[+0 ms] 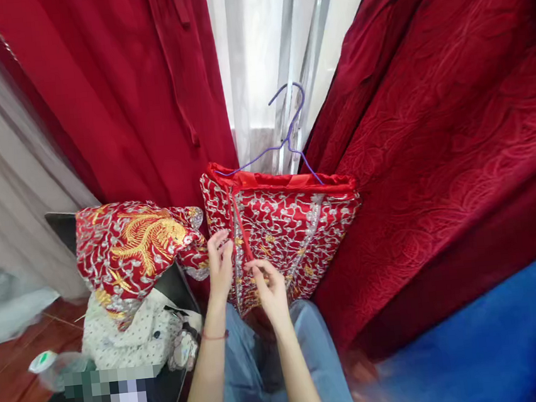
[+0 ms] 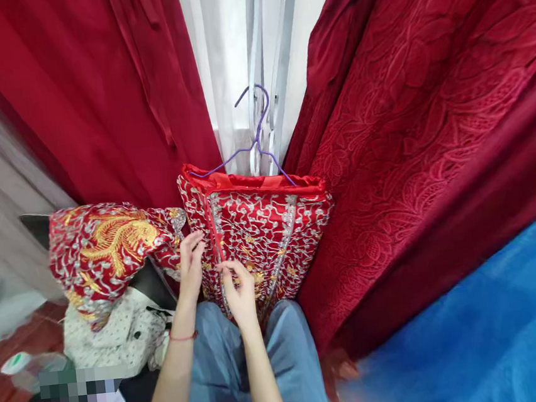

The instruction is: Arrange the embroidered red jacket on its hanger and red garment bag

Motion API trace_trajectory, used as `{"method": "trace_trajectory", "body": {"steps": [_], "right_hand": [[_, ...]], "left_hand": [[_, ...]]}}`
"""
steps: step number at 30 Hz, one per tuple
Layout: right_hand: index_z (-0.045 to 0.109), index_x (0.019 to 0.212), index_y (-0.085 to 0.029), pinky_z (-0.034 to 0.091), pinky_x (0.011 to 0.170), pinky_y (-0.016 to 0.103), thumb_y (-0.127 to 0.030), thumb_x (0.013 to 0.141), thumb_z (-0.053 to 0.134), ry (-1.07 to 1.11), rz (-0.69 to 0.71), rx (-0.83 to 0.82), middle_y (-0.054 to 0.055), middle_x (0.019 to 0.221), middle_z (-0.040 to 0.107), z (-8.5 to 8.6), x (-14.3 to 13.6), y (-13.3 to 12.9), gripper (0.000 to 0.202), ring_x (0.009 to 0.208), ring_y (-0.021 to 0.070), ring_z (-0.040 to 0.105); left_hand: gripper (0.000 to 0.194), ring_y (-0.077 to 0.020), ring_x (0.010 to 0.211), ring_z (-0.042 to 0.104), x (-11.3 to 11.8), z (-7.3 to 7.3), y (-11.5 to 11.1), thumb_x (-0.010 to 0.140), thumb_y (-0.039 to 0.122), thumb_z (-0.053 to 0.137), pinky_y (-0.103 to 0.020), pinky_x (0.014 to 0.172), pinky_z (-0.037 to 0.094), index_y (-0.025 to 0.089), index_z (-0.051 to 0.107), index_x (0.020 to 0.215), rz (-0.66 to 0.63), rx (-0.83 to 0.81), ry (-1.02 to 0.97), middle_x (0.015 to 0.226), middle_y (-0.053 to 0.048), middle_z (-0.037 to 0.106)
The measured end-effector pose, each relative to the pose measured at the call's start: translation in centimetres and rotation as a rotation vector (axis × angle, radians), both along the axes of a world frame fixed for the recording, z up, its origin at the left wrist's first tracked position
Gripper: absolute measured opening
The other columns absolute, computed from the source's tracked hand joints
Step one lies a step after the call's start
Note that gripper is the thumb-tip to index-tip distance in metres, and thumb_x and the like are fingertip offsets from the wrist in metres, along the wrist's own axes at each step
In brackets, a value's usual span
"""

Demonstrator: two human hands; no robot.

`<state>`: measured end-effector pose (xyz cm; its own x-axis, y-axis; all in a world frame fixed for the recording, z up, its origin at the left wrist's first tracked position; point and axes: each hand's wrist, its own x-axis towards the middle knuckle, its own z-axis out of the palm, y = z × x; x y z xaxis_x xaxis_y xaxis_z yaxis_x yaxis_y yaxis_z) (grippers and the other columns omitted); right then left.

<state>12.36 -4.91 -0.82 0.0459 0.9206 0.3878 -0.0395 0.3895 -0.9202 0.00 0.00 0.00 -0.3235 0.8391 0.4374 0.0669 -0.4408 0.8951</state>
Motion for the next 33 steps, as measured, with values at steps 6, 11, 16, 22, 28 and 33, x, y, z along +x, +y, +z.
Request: {"method": "trace_trajectory", "body": {"steps": [6,11,16,22,28,33], "right_hand": [[0.055,0.094,-0.023,0.051,0.079,0.029,-0.035,0.096,0.054,0.13,-0.038,-0.068,0.002,0.088,0.071,-1.0,-0.8,0.0,0.013,0.08,0.0148,0.067],[0.039,0.115,-0.026,0.056,0.075,0.031,-0.04,0.09,0.063,0.291,0.042,-0.176,-0.001,0.084,0.073,-2.1,-1.1,0.0,0.038,0.065,0.0143,0.07],[0.033,0.14,-0.022,0.059,0.076,0.034,-0.046,0.085,0.069,0.28,0.095,-0.293,-0.002,0.077,0.073,-2.4,-1.5,0.3,0.069,0.062,0.0166,0.071],[0.064,0.11,-0.02,0.056,0.076,0.03,-0.045,0.089,0.062,0.069,0.084,-0.195,0.001,0.076,0.072,-2.0,-1.9,1.4,0.033,0.071,0.0169,0.07],[0.058,0.11,-0.021,0.051,0.062,0.024,-0.034,0.087,0.058,0.059,-0.002,-0.144,0.0,0.074,0.07,-1.8,-1.9,1.8,0.027,0.063,0.0138,0.063],[0.063,0.097,-0.02,0.044,0.061,0.023,-0.033,0.089,0.057,-0.062,0.096,-0.082,-0.004,0.065,0.061,-0.8,-2.0,1.8,0.017,0.059,0.012,0.055]], "left_hand": [[0.064,-0.0235,0.121,0.06,0.5,3.5,5.6,0.072,0.042,0.081,-0.04,0.112,0.039,0.018,0.049,0.122,-0.048,0.014,-0.009,0.124,-0.015,0.064],[0.038,-0.0174,0.072,0.068,1.2,4.6,4.6,0.085,0.054,0.066,-0.031,0.075,0.052,0.017,0.062,0.093,-0.338,-0.014,-0.087,0.073,-0.003,0.068],[0.031,-0.0131,0.07,0.065,1.8,4.8,1.4,0.095,0.047,0.057,-0.026,0.068,0.05,0.018,0.061,0.104,-0.396,-0.04,-0.27,0.077,-0.001,0.066],[0.024,-0.0105,0.067,0.06,1.5,5.5,0.5,0.093,0.042,0.062,-0.023,0.065,0.049,0.019,0.06,0.1,-0.467,-0.087,-0.36,0.075,0.001,0.06],[0.025,-0.012,0.073,0.062,1.5,4.9,0.7,0.093,0.043,0.061,-0.024,0.069,0.05,0.019,0.06,0.097,-0.47,-0.099,-0.302,0.08,0.0,0.063],[0.025,-0.0134,0.077,0.064,1.4,4.7,-0.1,0.094,0.044,0.059,-0.025,0.071,0.051,0.019,0.062,0.098,-0.467,-0.131,-0.22,0.086,-0.002,0.066]]}}
